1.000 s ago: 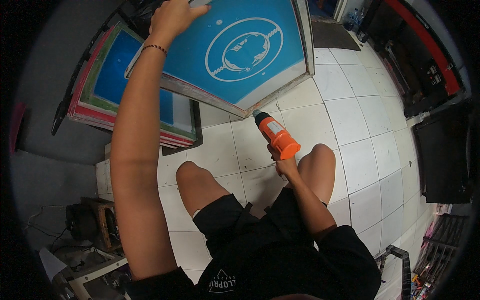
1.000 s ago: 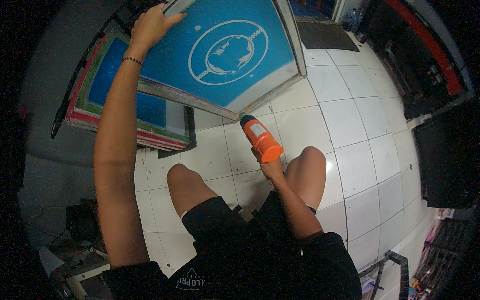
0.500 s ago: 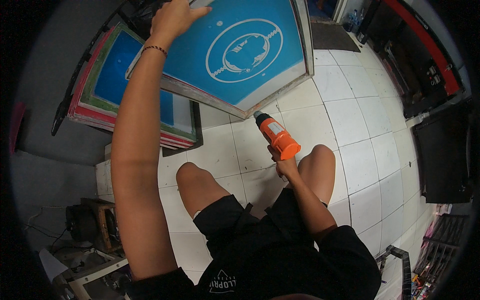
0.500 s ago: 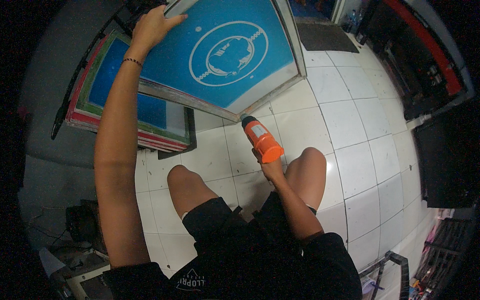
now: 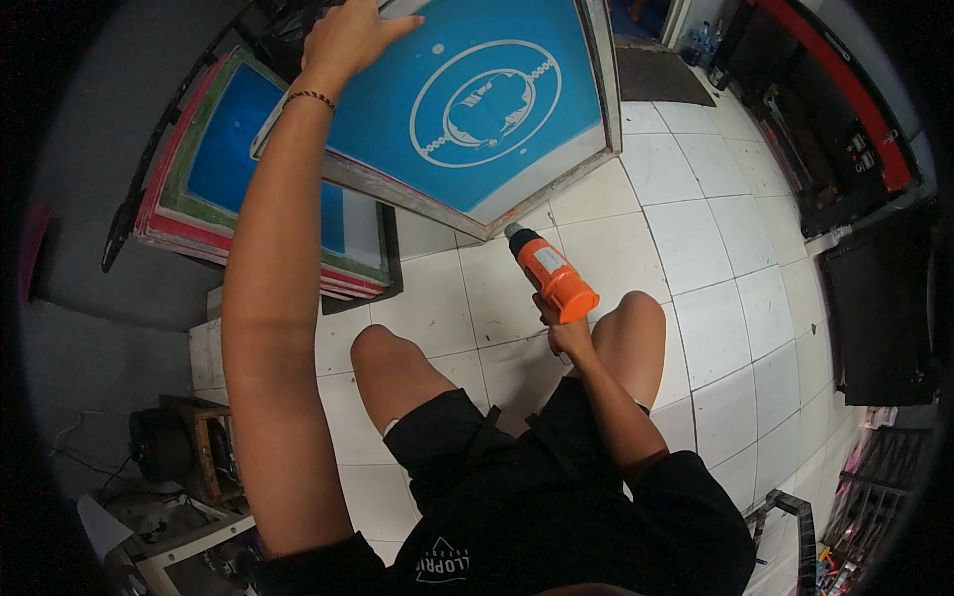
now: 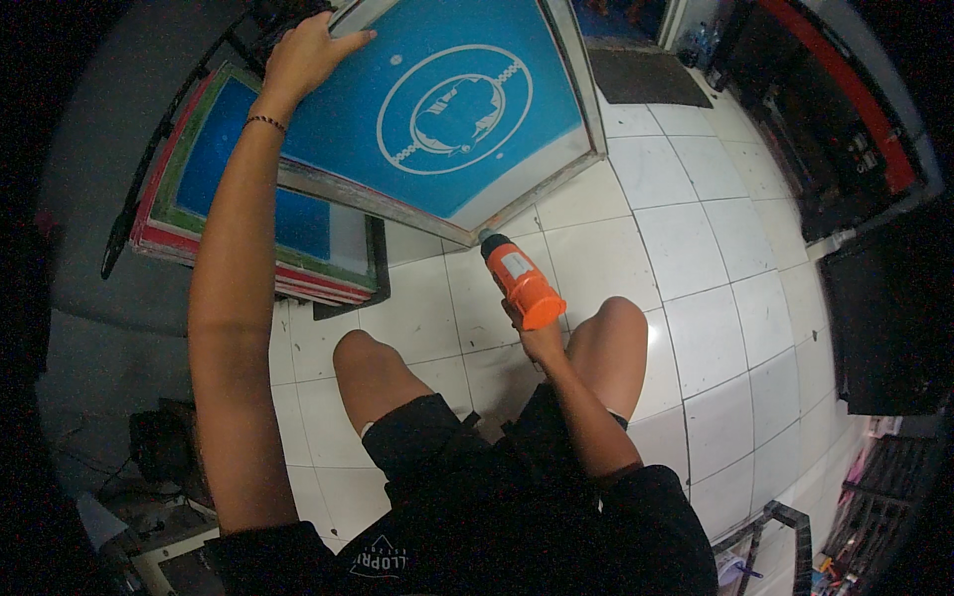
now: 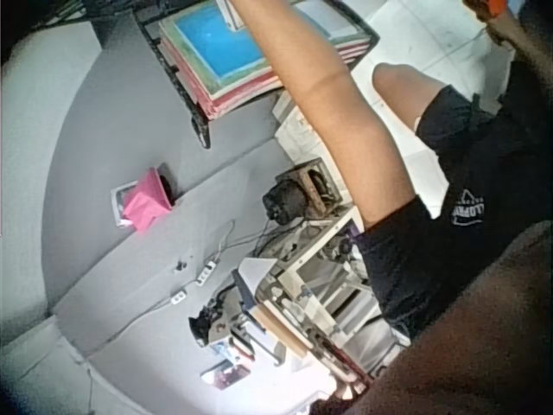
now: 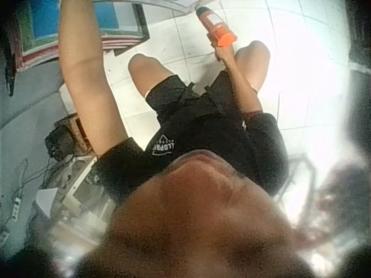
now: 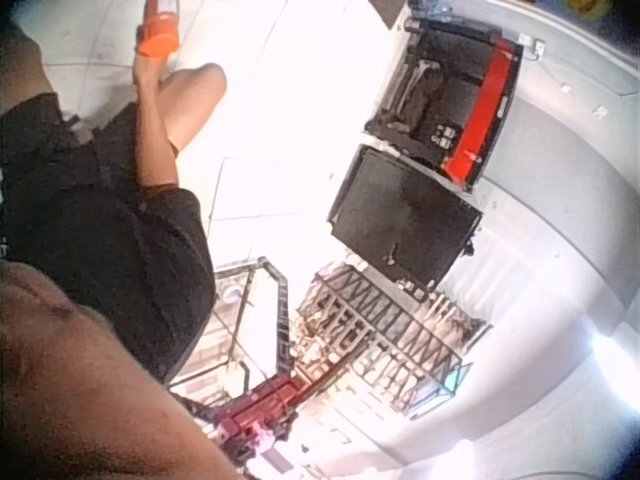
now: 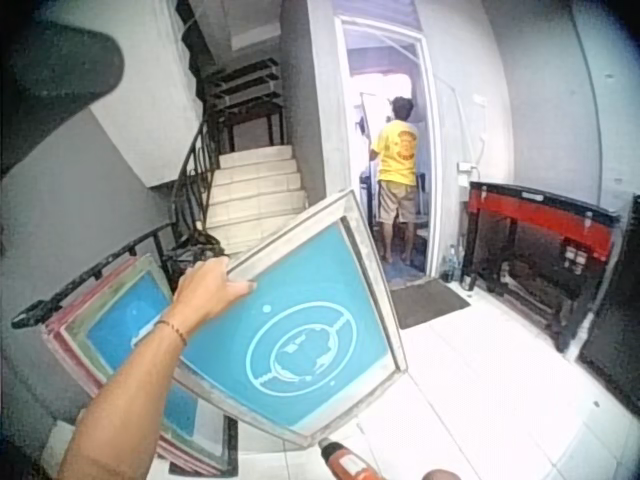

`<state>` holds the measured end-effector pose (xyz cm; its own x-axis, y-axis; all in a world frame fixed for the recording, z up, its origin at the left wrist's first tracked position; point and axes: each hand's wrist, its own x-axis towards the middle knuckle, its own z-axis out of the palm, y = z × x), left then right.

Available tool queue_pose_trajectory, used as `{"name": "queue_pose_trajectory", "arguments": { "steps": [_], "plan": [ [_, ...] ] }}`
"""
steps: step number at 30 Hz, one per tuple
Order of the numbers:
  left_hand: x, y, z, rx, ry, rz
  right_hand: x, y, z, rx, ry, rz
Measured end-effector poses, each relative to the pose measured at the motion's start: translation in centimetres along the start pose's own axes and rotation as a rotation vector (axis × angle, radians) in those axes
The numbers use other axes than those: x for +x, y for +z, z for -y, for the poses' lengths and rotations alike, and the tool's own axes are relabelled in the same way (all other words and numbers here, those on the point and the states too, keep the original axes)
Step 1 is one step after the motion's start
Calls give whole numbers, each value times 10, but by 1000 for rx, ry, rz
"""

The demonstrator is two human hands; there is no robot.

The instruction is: The person uses a heat gun to dry several screen-printing frames, turning each frame over and moving it to a stack.

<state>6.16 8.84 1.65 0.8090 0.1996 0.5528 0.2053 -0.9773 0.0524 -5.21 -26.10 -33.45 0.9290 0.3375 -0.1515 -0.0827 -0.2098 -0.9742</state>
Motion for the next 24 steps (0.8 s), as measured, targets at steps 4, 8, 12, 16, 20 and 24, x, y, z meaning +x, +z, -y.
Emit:
{"name": "queue_pose_trajectory", "arguments": {
  "steps": [4, 8, 12, 16, 20, 24],
  "plan": [
    [8, 14, 10, 4, 26, 51, -5, 3, 16, 13, 71, 7],
    [9, 15, 5, -24, 75, 13, -14, -2, 41, -12, 23, 58],
    [9, 17, 14, -25, 70, -14, -24, -2, 85, -47, -90, 119],
    [9, 17, 9, -37, 45, 50, -30, -7, 123, 38, -54, 167],
    [11, 9, 7, -105, -16, 86, -32, -10, 160, 45, -173, 179],
    [10, 7, 9, -175, -59, 93, -38, -9, 201, 49, -272, 207]
  ]
}}
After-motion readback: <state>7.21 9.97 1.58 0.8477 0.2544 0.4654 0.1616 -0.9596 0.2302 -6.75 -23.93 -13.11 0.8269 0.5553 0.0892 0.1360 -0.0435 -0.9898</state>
